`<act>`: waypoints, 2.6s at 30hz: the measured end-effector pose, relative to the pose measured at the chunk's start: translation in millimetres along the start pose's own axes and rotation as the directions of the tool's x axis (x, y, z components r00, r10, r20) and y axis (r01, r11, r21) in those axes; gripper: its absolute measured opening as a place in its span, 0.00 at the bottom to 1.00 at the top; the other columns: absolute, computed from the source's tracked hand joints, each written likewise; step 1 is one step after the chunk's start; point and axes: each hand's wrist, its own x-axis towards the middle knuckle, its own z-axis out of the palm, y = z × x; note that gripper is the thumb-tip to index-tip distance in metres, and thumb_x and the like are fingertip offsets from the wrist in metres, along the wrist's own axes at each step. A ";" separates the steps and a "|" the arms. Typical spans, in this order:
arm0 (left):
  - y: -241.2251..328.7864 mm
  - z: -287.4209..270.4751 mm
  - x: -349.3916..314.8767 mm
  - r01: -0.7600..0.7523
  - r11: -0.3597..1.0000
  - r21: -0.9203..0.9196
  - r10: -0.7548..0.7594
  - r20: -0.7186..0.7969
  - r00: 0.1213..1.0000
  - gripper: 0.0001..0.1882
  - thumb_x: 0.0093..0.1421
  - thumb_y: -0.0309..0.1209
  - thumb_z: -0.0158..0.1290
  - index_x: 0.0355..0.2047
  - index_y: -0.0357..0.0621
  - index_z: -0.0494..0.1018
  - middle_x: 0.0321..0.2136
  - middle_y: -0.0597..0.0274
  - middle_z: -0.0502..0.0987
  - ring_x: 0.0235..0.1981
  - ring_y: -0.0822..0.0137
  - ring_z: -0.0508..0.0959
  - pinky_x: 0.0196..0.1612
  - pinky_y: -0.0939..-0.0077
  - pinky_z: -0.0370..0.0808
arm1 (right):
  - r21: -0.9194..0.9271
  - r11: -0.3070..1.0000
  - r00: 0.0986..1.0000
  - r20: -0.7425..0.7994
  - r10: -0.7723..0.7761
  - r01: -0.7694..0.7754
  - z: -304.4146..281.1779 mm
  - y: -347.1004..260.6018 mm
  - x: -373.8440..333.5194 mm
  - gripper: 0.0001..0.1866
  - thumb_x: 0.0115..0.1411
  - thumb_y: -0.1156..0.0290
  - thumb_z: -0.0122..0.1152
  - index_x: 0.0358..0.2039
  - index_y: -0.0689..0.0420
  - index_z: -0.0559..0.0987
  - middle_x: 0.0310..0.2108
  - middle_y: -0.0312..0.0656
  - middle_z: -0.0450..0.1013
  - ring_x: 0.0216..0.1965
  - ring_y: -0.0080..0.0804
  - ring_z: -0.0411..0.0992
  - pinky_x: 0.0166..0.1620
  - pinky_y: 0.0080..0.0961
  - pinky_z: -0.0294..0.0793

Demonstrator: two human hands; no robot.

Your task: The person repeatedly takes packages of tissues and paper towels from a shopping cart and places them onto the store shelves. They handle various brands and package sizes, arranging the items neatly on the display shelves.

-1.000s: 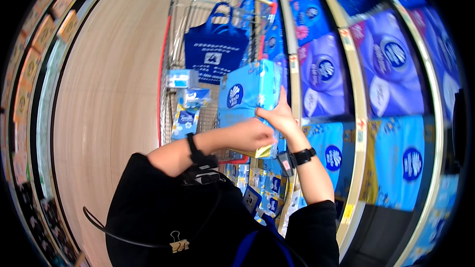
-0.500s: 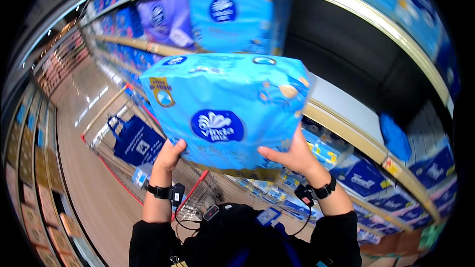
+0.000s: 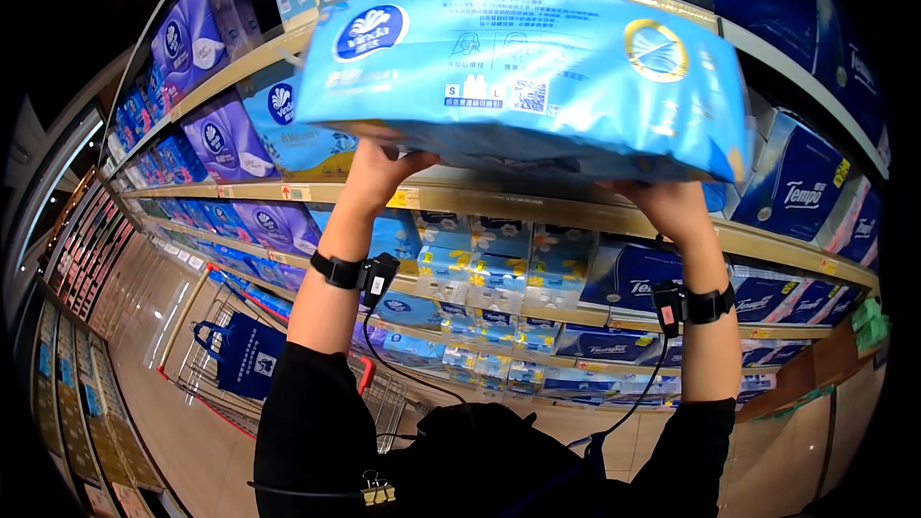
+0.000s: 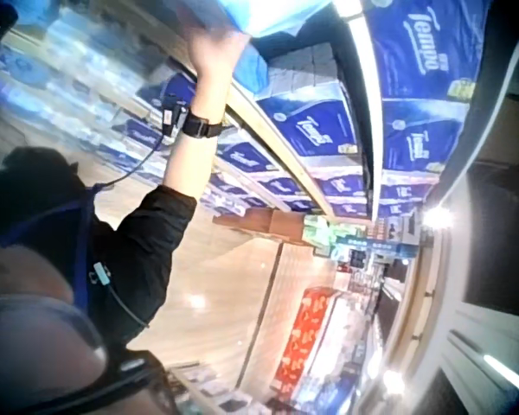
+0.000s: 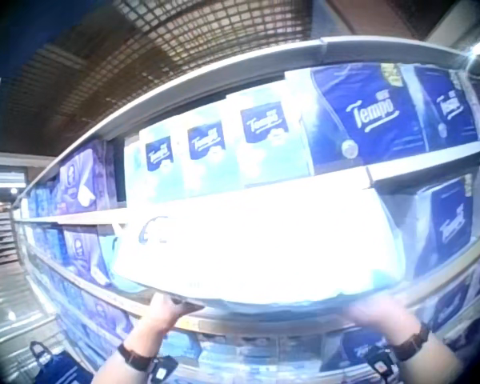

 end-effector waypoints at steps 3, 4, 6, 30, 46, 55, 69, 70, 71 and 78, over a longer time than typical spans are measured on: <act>-40.5 -6.8 21.7 0.094 0.992 0.081 -0.098 0.045 0.994 0.28 0.54 0.17 0.64 0.55 0.37 0.69 0.48 0.58 0.77 0.50 0.65 0.76 0.54 0.69 0.74 | 0.279 0.960 0.995 -0.094 0.044 -0.016 26.9 10.6 15.8 0.45 0.48 0.73 0.79 0.63 0.56 0.62 0.53 0.46 0.74 0.54 0.38 0.73 0.56 0.35 0.74; -57.2 -3.7 31.3 0.080 0.997 0.015 -0.081 0.052 0.995 0.32 0.54 0.19 0.64 0.59 0.39 0.66 0.51 0.59 0.75 0.52 0.64 0.75 0.56 0.68 0.73 | 0.285 0.958 0.993 -0.111 0.043 -0.010 29.5 21.5 20.8 0.49 0.47 0.73 0.80 0.66 0.56 0.58 0.57 0.48 0.71 0.58 0.40 0.71 0.59 0.36 0.72; -63.8 6.1 39.8 0.140 0.990 -0.016 -0.141 -0.045 0.989 0.33 0.55 0.19 0.63 0.60 0.37 0.64 0.52 0.55 0.75 0.52 0.63 0.76 0.55 0.68 0.74 | 0.203 0.979 0.989 -0.149 0.017 0.014 28.4 10.5 37.7 0.52 0.46 0.72 0.80 0.67 0.56 0.57 0.59 0.47 0.68 0.61 0.40 0.67 0.62 0.36 0.68; -101.9 -20.6 155.0 0.464 0.850 0.250 -0.431 -0.174 0.885 0.27 0.58 0.31 0.57 0.56 0.28 0.71 0.51 0.46 0.78 0.51 0.59 0.77 0.53 0.68 0.73 | 0.018 0.780 0.772 0.153 0.616 -0.626 56.7 66.8 182.0 0.43 0.47 0.55 0.81 0.60 0.58 0.71 0.56 0.44 0.73 0.58 0.39 0.70 0.61 0.40 0.69; -90.2 -125.6 17.5 -0.276 0.374 0.885 0.607 -0.009 0.795 0.16 0.56 0.26 0.57 0.46 0.40 0.76 0.55 0.44 0.69 0.57 0.44 0.68 0.59 0.55 0.64 | 0.028 0.837 0.817 0.238 0.525 -0.546 117.2 64.5 221.2 0.49 0.47 0.37 0.73 0.61 0.58 0.73 0.57 0.49 0.73 0.59 0.43 0.69 0.60 0.43 0.71; -123.6 -142.1 19.6 -0.228 0.376 0.898 0.581 -0.037 0.813 0.44 0.58 0.37 0.62 0.70 0.45 0.52 0.70 0.33 0.44 0.71 0.33 0.44 0.69 0.37 0.44 | 0.072 0.871 0.845 0.296 0.446 -0.485 172.8 82.3 261.9 0.49 0.47 0.36 0.72 0.61 0.58 0.72 0.56 0.48 0.74 0.59 0.43 0.71 0.58 0.42 0.74; -153.5 -150.8 19.7 -0.199 0.262 0.944 0.594 0.005 0.804 0.40 0.67 0.47 0.49 0.73 0.43 0.48 0.73 0.34 0.38 0.74 0.36 0.39 0.69 0.33 0.34 | 0.204 0.885 0.869 0.374 0.325 -0.419 268.5 62.7 310.5 0.53 0.51 0.27 0.61 0.67 0.53 0.65 0.62 0.48 0.68 0.63 0.43 0.67 0.61 0.45 0.71; -155.1 -150.5 20.5 -0.199 0.263 0.944 0.598 0.002 0.802 0.40 0.67 0.48 0.48 0.73 0.43 0.48 0.73 0.34 0.39 0.74 0.36 0.39 0.69 0.34 0.34 | 0.216 0.885 0.871 0.379 0.314 -0.413 275.4 64.4 313.4 0.53 0.52 0.26 0.59 0.67 0.53 0.65 0.62 0.48 0.68 0.62 0.43 0.67 0.62 0.44 0.70; -155.6 -150.6 20.4 -0.198 0.260 0.945 0.601 0.002 0.799 0.40 0.67 0.49 0.48 0.73 0.43 0.48 0.73 0.34 0.39 0.74 0.36 0.39 0.69 0.34 0.34 | 0.231 0.884 0.873 0.384 0.300 -0.406 283.3 66.1 316.0 0.52 0.53 0.25 0.57 0.67 0.52 0.66 0.62 0.48 0.68 0.62 0.43 0.68 0.62 0.44 0.70; -157.3 -154.0 18.5 -0.189 0.258 0.947 0.590 0.000 0.807 0.41 0.66 0.48 0.49 0.73 0.44 0.48 0.72 0.31 0.38 0.73 0.33 0.38 0.68 0.32 0.34 | 0.023 0.948 0.893 0.344 0.291 -0.318 325.5 65.8 340.5 0.55 0.59 0.22 0.39 0.66 0.61 0.65 0.60 0.59 0.69 0.62 0.53 0.68 0.62 0.40 0.67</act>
